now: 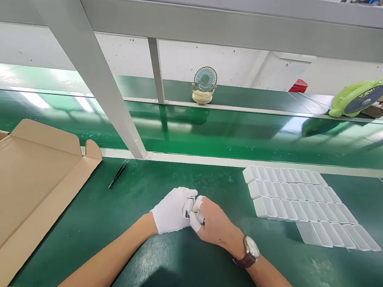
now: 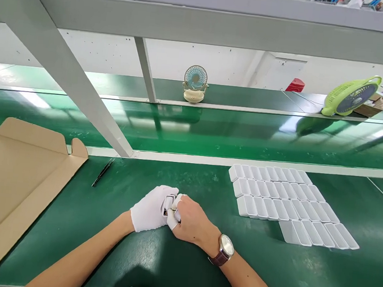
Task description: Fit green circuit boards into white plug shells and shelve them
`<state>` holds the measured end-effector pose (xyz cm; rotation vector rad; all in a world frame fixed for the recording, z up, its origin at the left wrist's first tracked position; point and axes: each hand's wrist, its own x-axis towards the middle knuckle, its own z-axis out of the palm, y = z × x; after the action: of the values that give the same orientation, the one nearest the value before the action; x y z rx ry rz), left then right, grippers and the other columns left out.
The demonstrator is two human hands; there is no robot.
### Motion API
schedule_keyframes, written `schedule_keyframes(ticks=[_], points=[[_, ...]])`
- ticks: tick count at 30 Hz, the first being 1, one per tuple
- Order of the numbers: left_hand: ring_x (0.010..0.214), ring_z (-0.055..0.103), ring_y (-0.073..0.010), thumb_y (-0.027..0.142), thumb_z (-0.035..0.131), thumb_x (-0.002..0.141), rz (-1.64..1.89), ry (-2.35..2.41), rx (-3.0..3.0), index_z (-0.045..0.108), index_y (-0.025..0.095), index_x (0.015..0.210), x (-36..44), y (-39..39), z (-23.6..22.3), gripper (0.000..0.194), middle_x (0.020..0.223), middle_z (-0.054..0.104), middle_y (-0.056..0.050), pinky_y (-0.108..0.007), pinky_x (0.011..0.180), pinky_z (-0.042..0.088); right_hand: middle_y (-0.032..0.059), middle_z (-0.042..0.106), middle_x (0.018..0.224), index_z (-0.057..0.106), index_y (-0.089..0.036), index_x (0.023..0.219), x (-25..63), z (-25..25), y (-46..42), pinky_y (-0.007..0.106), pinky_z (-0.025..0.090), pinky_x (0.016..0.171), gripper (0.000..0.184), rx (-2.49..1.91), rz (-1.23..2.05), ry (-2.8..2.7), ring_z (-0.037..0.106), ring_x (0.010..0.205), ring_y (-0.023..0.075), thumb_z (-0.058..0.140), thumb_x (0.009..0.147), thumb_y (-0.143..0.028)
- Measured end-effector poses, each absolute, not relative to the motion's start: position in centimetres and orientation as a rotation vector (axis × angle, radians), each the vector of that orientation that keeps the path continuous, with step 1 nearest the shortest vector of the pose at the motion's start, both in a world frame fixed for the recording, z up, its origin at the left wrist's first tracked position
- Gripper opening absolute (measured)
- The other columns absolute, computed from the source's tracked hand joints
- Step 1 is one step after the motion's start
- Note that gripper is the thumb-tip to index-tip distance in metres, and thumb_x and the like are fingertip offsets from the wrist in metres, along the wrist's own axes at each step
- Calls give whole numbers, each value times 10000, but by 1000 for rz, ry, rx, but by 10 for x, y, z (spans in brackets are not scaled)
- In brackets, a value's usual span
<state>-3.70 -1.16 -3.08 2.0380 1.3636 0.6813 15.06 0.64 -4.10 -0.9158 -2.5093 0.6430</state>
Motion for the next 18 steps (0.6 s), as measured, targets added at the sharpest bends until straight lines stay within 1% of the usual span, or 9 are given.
schedule_keyframes(ticks=[1,3,6,9,11,14,18], points=[[612,527,-147,150,679,659,617,1300,2074,582,220,772,-34,-12,-29,164,699,605,21,-281,587,395,26,523,767,476,-204,762,151,-38,2,304,329,622,134,-912,654,-2548,425,679,158,501,894,-208],[566,482,-134,132,640,644,525,1210,2154,519,215,683,-29,-16,-26,152,632,564,32,-283,566,343,19,525,756,467,-204,762,152,-31,-7,304,314,602,151,-936,717,-2599,407,644,145,503,908,-218],[504,412,-134,155,626,629,402,1214,2278,412,214,596,-25,-25,-25,225,544,463,30,-309,535,262,0,495,708,418,-209,719,157,-22,-18,305,273,562,222,-1002,844,-2639,350,582,125,508,921,-225],[461,338,-135,175,613,614,289,1268,2331,305,213,569,-22,-34,-29,313,498,368,27,-329,520,182,-16,466,682,369,-212,697,160,-20,-25,303,254,545,257,-1013,1001,-2627,316,558,114,514,908,-193],[468,329,-138,174,610,594,271,1304,2319,292,214,576,-21,-39,-34,321,505,370,25,-332,528,178,-21,469,688,367,-213,706,161,-22,-25,296,261,545,251,-1004,1113,-2579,332,566,112,491,921,-181],[493,346,-140,172,614,572,302,1371,2255,316,220,595,-21,-42,-43,303,527,396,23,-333,551,206,-18,490,712,397,-213,728,162,-27,-24,286,280,551,220,-984,1249,-2502,372,588,113,477,931,-187],[510,377,-143,201,611,579,341,1330,2216,340,223,603,-23,-42,-46,274,539,405,18,-337,568,223,-1,525,754,463,-206,767,163,-29,-23,292,295,569,164,-958,1324,-2461,393,610,119,470,928,-177]])
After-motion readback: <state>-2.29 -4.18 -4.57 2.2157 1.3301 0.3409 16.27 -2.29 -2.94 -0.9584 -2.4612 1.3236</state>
